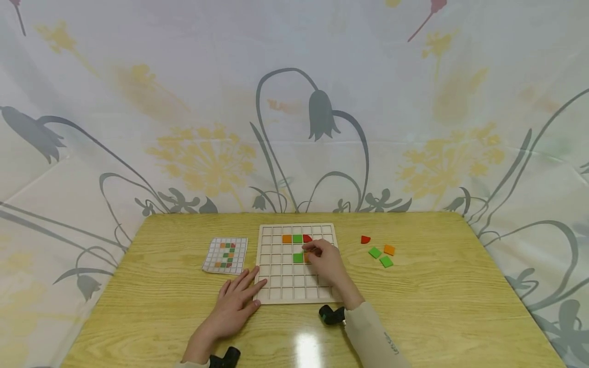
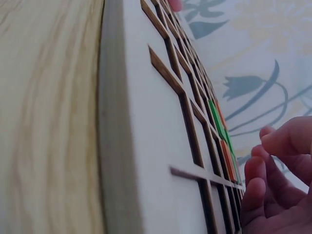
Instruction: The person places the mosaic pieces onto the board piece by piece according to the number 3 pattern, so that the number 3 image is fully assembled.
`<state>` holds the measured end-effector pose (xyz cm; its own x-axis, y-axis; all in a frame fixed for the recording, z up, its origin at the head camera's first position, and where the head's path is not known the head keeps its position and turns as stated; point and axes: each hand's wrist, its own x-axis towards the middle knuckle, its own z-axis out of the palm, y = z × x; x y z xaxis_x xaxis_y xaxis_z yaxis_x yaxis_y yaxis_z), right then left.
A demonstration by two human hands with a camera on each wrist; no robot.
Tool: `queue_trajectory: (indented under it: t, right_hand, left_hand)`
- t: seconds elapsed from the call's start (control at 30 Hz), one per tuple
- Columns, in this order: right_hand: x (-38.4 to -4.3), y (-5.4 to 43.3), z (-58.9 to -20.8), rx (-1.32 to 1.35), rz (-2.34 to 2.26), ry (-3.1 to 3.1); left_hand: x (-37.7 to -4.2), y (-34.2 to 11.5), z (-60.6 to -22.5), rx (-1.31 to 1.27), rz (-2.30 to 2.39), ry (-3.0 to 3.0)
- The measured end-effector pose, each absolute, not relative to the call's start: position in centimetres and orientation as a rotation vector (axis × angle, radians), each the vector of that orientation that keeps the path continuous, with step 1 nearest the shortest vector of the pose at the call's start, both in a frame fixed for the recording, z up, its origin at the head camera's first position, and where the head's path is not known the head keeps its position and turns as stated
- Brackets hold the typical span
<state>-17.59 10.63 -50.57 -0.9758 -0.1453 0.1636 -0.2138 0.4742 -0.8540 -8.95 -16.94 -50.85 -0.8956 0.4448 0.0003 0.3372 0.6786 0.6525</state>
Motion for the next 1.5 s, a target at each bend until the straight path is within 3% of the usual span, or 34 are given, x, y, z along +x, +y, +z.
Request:
queue_trajectory:
  t: [0.9,1.5]
  right_hand:
    - [-17.6,18.8,-50.1,0.093,1.511,-2.625]
    - [-14.5,26.4,-49.4,0.009,1.163,-2.669]
  left_hand:
    - [-8.9,-16.9,-51.0,0.639,1.014,2.751]
    - [-8.8,-16.9,-51.0,0.634,1.012,2.755]
